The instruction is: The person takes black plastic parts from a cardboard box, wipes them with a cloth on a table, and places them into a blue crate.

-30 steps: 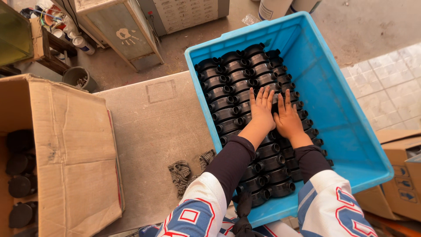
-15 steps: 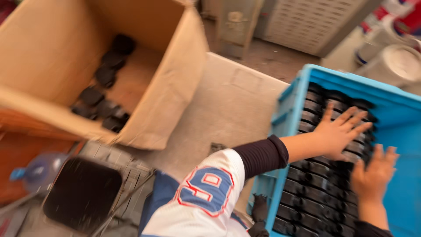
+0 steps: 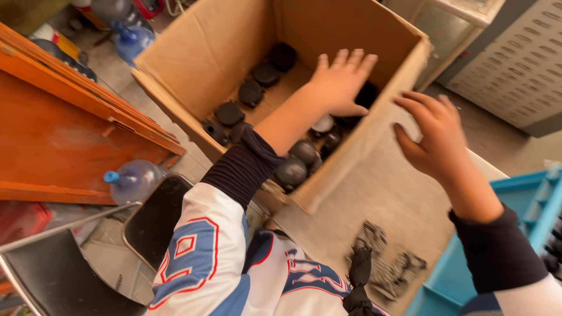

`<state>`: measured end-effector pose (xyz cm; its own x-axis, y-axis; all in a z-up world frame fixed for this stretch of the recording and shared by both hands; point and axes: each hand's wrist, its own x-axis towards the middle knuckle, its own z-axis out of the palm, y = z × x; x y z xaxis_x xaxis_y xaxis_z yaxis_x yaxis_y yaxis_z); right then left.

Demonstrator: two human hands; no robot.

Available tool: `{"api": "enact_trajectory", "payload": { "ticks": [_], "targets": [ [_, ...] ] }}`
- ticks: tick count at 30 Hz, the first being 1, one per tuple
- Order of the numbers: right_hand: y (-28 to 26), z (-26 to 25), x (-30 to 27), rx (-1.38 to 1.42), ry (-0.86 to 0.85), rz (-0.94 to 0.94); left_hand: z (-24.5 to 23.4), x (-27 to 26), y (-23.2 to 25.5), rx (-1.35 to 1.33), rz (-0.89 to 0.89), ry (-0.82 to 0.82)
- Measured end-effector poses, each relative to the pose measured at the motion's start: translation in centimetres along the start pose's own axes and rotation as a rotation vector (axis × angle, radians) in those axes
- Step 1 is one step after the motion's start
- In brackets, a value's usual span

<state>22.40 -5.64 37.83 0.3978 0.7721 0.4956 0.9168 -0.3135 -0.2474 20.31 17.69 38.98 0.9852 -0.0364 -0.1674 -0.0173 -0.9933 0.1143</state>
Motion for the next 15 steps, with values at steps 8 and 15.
{"api": "enact_trajectory", "payload": {
  "ticks": [8,15],
  "targets": [
    [-2.8,22.9,20.5,-0.090,-0.638,0.241,13.2,7.1,-25.8,-0.205,-0.523,-0.123],
    [-3.5,35.9,23.0,-0.139,-0.920,0.403,15.0,3.4,-28.4,-0.287,-0.614,-0.328]
  ]
}}
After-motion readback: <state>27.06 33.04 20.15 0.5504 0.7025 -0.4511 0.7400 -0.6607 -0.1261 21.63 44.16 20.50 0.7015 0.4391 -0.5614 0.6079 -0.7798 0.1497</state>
